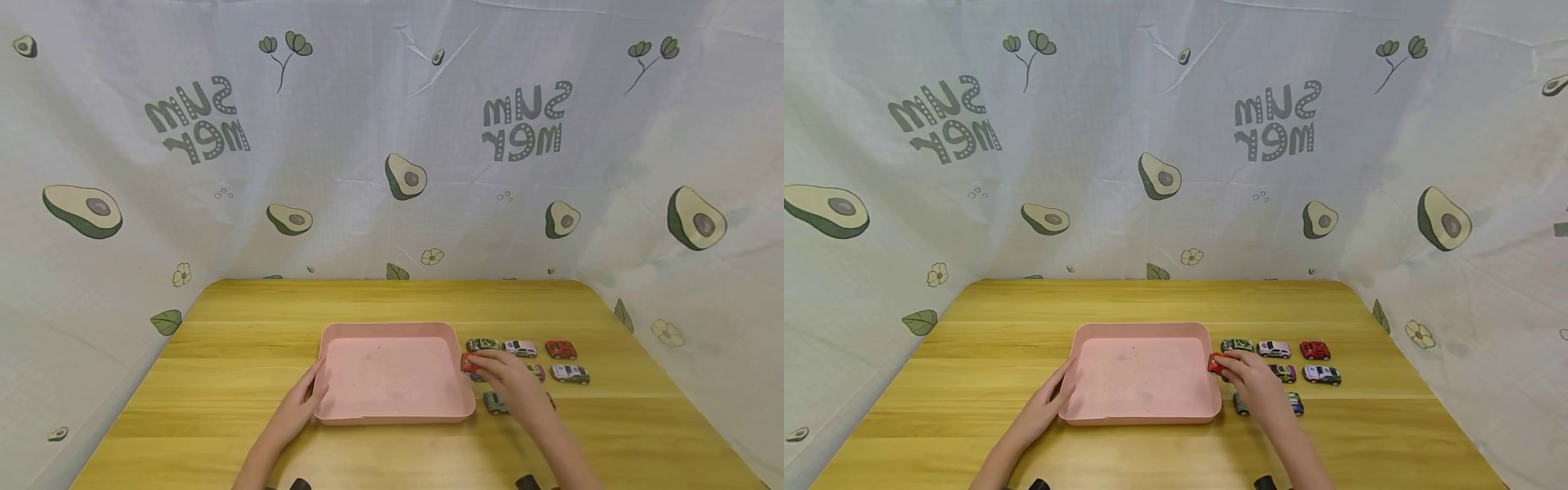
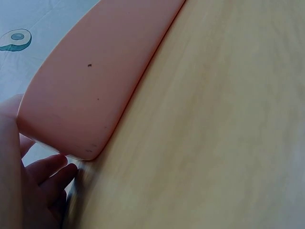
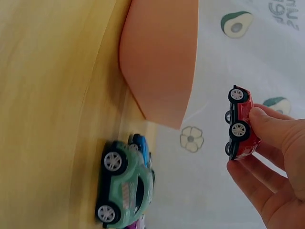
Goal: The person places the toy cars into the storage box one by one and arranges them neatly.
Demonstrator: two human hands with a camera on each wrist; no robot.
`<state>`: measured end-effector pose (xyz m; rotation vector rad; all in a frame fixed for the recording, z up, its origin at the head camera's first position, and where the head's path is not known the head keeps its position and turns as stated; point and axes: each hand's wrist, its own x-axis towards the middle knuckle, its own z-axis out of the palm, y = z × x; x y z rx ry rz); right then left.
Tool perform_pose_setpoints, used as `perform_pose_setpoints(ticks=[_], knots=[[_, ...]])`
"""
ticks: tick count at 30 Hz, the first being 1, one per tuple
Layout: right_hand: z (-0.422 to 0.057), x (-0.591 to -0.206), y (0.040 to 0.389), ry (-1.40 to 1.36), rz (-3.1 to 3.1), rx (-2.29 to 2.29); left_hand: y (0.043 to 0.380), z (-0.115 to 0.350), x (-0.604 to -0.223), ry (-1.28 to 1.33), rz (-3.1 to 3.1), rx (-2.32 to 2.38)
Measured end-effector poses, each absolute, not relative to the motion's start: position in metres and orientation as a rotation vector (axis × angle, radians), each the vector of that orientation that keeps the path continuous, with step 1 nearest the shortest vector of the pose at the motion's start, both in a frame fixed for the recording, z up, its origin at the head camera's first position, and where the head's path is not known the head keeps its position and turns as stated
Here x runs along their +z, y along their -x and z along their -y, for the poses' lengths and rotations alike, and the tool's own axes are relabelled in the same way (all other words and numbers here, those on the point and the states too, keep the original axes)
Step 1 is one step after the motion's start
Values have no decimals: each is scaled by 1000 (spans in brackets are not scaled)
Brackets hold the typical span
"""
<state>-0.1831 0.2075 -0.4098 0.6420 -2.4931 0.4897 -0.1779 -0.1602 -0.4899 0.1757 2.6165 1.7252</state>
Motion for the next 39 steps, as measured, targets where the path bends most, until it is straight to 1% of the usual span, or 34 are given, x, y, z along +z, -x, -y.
perform_pose_setpoints(ticks=[7,17,30,39], knots=[[-195,-413,188,-692,2444,485,177,160,-489,-171,-2612,1740],[-175,-418,194,-889,2282,491,177,160,-490,-169,-2623,1716],[-141,-420,202,-1025,2235,484,178,160,-489,-165,-2626,1715],[-116,-428,201,-1104,2217,442,178,159,-490,-158,-2616,1731]])
